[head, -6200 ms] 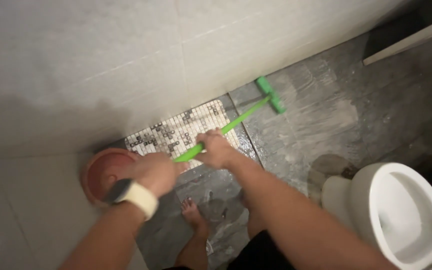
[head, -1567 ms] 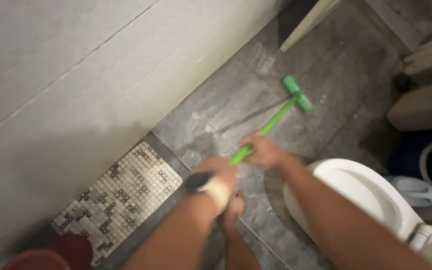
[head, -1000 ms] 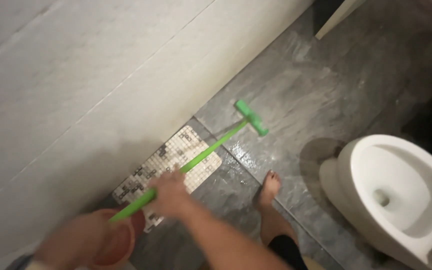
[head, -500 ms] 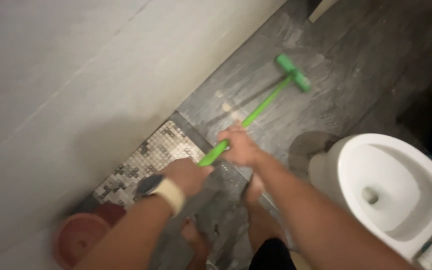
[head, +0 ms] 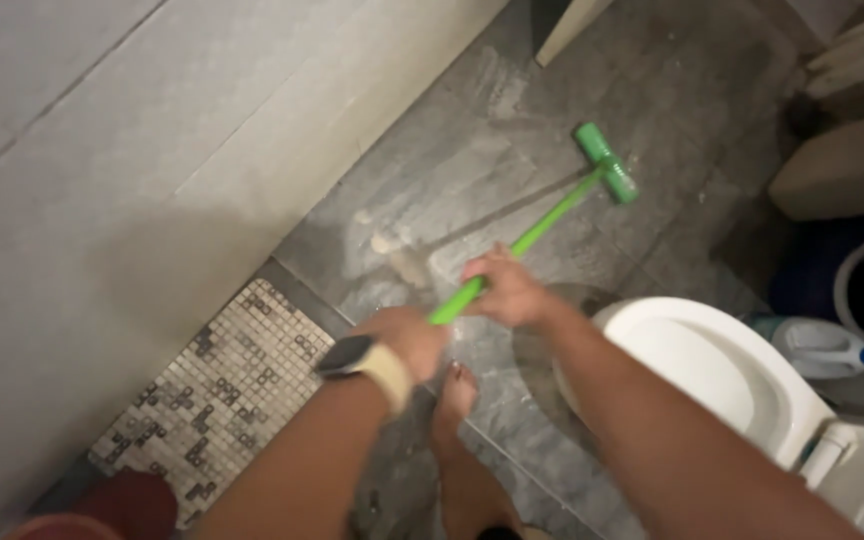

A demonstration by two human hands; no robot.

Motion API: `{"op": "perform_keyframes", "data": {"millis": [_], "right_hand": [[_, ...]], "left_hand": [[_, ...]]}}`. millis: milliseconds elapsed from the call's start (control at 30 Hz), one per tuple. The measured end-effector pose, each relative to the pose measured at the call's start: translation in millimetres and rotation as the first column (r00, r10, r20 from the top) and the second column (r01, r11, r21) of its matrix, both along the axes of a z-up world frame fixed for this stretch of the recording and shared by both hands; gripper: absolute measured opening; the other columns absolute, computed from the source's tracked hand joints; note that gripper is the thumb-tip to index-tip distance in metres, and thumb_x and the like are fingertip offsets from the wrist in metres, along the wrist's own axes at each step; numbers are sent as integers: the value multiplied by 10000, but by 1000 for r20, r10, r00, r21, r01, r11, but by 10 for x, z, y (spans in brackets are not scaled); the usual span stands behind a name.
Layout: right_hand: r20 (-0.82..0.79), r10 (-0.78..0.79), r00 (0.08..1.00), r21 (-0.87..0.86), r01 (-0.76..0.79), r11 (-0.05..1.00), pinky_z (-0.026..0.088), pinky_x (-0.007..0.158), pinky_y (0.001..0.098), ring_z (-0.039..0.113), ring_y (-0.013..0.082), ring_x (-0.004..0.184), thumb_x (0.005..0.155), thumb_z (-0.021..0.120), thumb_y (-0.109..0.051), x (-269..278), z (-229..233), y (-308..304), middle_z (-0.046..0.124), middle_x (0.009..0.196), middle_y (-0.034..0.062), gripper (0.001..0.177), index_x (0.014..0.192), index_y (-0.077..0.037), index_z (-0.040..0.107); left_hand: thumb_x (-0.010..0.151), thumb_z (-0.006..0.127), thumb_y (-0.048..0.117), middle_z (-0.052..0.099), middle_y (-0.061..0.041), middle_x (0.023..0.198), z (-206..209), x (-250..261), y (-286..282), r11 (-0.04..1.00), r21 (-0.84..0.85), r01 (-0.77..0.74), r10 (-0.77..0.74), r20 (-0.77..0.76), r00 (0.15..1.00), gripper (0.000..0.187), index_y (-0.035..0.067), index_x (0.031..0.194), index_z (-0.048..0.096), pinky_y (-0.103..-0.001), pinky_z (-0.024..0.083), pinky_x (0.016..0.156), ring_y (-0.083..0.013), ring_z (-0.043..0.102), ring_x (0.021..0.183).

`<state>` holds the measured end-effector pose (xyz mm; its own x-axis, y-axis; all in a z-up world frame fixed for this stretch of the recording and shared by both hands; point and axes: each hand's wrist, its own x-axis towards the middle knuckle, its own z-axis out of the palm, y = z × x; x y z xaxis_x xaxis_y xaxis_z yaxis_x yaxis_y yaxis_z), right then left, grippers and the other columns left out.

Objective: Scrubbing a bathroom floor using a brush and spray cleaning solution.

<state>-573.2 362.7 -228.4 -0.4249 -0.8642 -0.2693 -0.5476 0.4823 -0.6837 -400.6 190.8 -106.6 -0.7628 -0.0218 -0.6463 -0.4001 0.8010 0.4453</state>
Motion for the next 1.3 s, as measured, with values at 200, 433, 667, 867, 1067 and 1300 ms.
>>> {"op": "perform_keyframes", "data": {"millis": [200,433,667,867,1067,1300], "right_hand": [[9,-79,997,-30,79,996,252,1202,555,514,415,1217,619,958,-434,1505,84,-761,652,1092,162,484,955,-160,744],[99,-110,989,-5,111,994,227,1146,552,413,463,1303,586,927,-481,3708,674,-1703,640,1135,130,522,980,-183,757],[235,-6,972,-38,15,999,93,1263,572,467,402,1289,664,906,-533,4322,1359,-2144,657,1090,140,552,1018,-148,729],[248,7,969,26,-14,1000,125,1275,531,479,404,1300,677,871,-561,3519,1336,-1695,677,1078,139,504,943,-167,702],[187,-25,982,25,21,999,95,1286,522,511,338,1291,693,895,-439,2540,1098,-1104,667,1081,111,395,869,-150,690],[158,-84,984,-52,94,994,126,1295,510,656,233,1081,682,870,-399,1551,604,-517,680,923,44,379,908,-174,665]], "left_hand": [[984,450,573,664,-151,1199,793,1119,-779,987,-144,65,-16,315,949,441,310,1208,724,-564,510,966,-410,651,1138],[917,606,579,831,-172,809,1208,3287,-1527,914,-161,-372,401,489,775,619,13,828,843,-473,586,821,-338,812,803],[911,616,596,798,-162,876,1681,3912,-1964,948,-288,-134,258,454,853,532,112,955,832,-451,580,809,-309,797,867],[992,449,515,730,-131,1102,1820,3068,-1466,945,-239,225,-136,339,931,407,341,1264,695,-498,537,906,-363,711,1042],[1014,458,528,665,-143,1287,1513,2063,-934,976,-173,130,-61,355,933,433,284,1281,695,-487,500,1028,-362,646,1200],[1047,420,489,666,-146,1307,963,1078,-549,954,-126,271,-223,301,927,446,243,1304,687,-516,498,1032,-386,642,1211]]}}
